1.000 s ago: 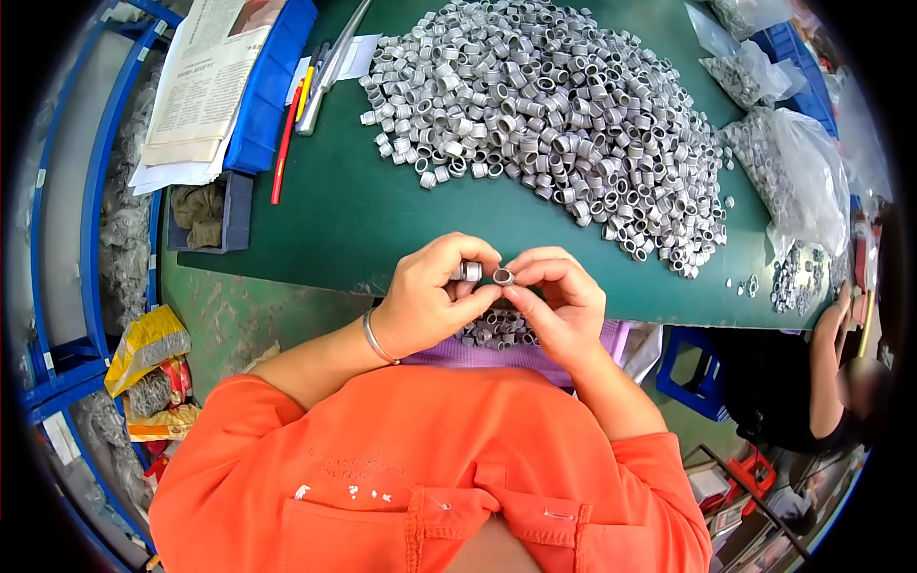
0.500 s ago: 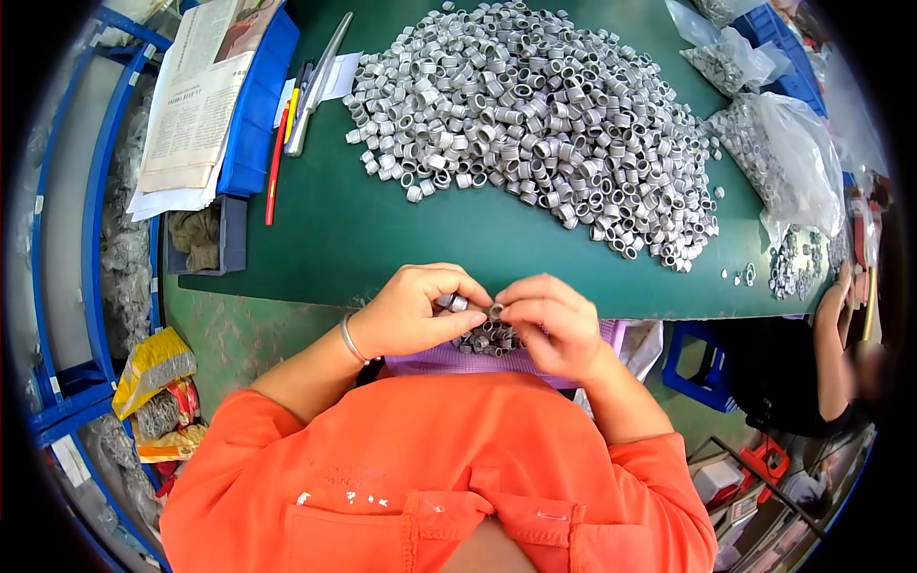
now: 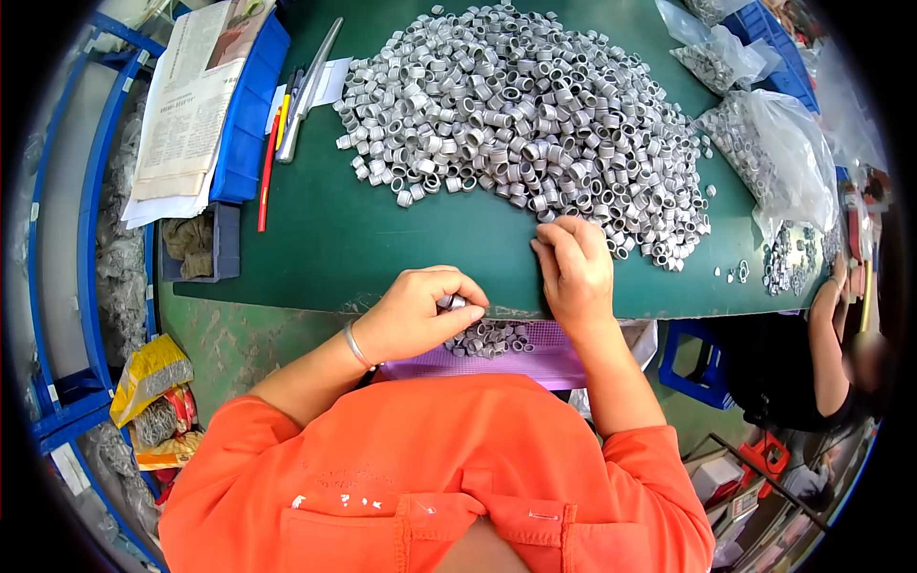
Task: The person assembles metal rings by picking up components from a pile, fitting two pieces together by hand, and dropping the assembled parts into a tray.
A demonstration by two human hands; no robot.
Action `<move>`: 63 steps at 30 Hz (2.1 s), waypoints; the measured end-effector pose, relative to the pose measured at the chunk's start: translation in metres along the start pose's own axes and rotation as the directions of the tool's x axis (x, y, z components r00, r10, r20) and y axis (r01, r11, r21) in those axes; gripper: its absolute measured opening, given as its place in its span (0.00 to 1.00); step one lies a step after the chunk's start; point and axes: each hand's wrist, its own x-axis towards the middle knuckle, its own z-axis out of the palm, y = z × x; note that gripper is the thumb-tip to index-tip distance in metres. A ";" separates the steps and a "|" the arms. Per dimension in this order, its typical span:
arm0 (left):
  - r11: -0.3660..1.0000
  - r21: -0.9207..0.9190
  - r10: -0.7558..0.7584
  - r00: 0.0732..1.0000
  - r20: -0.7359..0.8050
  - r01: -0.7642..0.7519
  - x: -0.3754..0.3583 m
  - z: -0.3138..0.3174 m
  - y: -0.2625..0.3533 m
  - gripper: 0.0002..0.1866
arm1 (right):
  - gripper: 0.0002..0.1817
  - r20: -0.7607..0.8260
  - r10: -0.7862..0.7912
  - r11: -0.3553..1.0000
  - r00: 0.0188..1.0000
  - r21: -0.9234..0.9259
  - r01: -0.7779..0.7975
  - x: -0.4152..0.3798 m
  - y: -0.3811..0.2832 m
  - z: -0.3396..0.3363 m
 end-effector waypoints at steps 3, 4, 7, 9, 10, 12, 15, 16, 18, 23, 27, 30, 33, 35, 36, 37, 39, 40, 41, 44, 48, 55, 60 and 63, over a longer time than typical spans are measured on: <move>0.991 -0.100 -0.098 0.993 -0.068 0.091 0.002 0.004 0.005 0.09 | 0.13 0.073 0.188 0.924 0.979 0.326 -0.202 -0.007 -0.018 -0.003; 0.990 -0.100 -0.106 0.992 -0.072 0.098 0.003 0.006 0.004 0.09 | 0.13 0.183 0.334 0.747 0.925 0.547 -0.378 -0.009 -0.025 -0.003; 0.967 -0.243 -0.106 0.989 -0.108 0.077 0.007 0.010 -0.002 0.10 | 0.15 0.163 0.288 0.684 0.944 0.655 -0.322 -0.014 -0.036 0.000; 0.970 -0.227 -0.108 0.991 -0.082 0.087 0.007 0.007 -0.002 0.10 | 0.17 0.123 0.197 0.705 0.973 0.672 -0.227 -0.018 -0.038 0.002; 0.974 -0.208 -0.101 0.993 -0.054 0.088 0.007 0.007 -0.002 0.10 | 0.17 0.127 0.201 0.702 0.971 0.672 -0.234 -0.018 -0.039 0.002; 0.977 -0.214 -0.026 0.991 -0.132 -0.003 0.006 0.011 -0.005 0.08 | 0.19 0.127 0.185 0.732 0.974 0.644 -0.223 -0.013 -0.039 0.000; 0.986 -0.006 0.163 0.959 -0.232 -0.169 0.006 0.012 -0.002 0.08 | 0.14 0.269 0.263 0.684 0.927 0.626 -0.375 -0.013 -0.038 -0.008; 0.975 0.024 0.220 0.938 -0.267 -0.222 0.007 0.013 -0.002 0.08 | 0.12 0.367 0.288 0.645 0.885 0.609 -0.462 -0.013 -0.038 -0.010; 0.962 0.053 0.272 0.914 -0.302 -0.269 0.007 0.015 -0.002 0.09 | 0.08 0.492 0.366 0.475 0.790 0.631 -0.613 -0.013 -0.044 -0.012; 0.958 -0.008 0.268 0.902 -0.339 -0.288 0.006 0.017 -0.004 0.11 | 0.10 0.425 0.338 0.208 0.840 0.836 -0.507 -0.020 -0.044 -0.008; 0.942 0.043 0.327 0.884 -0.335 -0.332 0.005 0.015 -0.001 0.11 | 0.11 0.423 0.277 0.170 0.863 0.862 -0.477 -0.023 -0.038 -0.007; 0.929 0.047 0.360 0.867 -0.343 -0.367 0.004 0.016 -0.001 0.11 | 0.12 0.504 0.266 -0.016 0.822 0.855 -0.519 -0.018 -0.039 -0.012; 0.921 0.125 0.388 0.860 -0.331 -0.368 0.004 0.015 0.005 0.10 | 0.09 0.466 0.244 0.028 0.851 0.873 -0.486 -0.020 -0.036 -0.011; 0.937 0.098 0.349 0.883 -0.313 -0.336 0.003 0.013 0.007 0.09 | 0.07 0.431 0.208 0.266 0.878 0.839 -0.475 -0.017 -0.033 -0.014; 0.950 0.060 0.310 0.898 -0.312 -0.307 0.003 0.013 0.006 0.08 | 0.07 0.418 0.158 0.385 0.894 0.808 -0.446 -0.014 -0.032 -0.017; 0.948 0.026 0.308 0.892 -0.331 -0.318 0.005 0.013 0.000 0.08 | 0.08 0.446 0.127 0.463 0.886 0.763 -0.451 -0.010 -0.031 -0.023; 0.957 -0.215 0.118 0.939 -0.322 -0.194 0.005 0.012 0.003 0.06 | 0.08 0.523 -0.026 0.507 0.852 0.741 -0.440 -0.006 -0.026 -0.028; 0.920 -0.382 -0.021 0.962 -0.274 -0.088 0.005 0.010 0.005 0.06 | 0.08 0.549 -0.095 0.528 0.830 0.735 -0.426 -0.004 -0.025 -0.029; 0.792 -0.611 -0.115 0.979 -0.167 -0.011 0.003 0.007 0.002 0.08 | 0.08 0.558 -0.078 0.533 0.826 0.724 -0.438 -0.002 -0.026 -0.031; 0.891 -0.404 0.033 0.917 -0.397 -0.207 0.006 0.013 0.005 0.09 | 0.08 0.654 0.196 0.189 0.731 0.706 -0.683 -0.010 -0.031 -0.019; 0.821 0.274 0.565 0.781 -0.265 -0.501 0.027 0.011 0.009 0.13 | 0.22 0.811 -0.011 -0.494 0.585 0.504 -0.708 0.004 -0.028 0.001; 0.790 0.395 0.613 0.614 -0.497 -0.468 0.054 -0.008 0.023 0.18 | 0.10 0.848 0.153 -0.517 0.508 0.507 -0.690 0.070 -0.011 -0.001; 0.777 0.553 0.612 0.566 -0.552 -0.302 0.079 -0.028 0.007 0.19 | 0.09 0.751 0.362 -0.178 0.551 0.636 -0.751 0.164 0.018 -0.017; 0.804 0.555 0.546 0.632 -0.550 -0.213 0.083 -0.028 -0.003 0.20 | 0.09 0.677 0.458 -0.041 0.576 0.663 -0.747 0.231 0.052 -0.001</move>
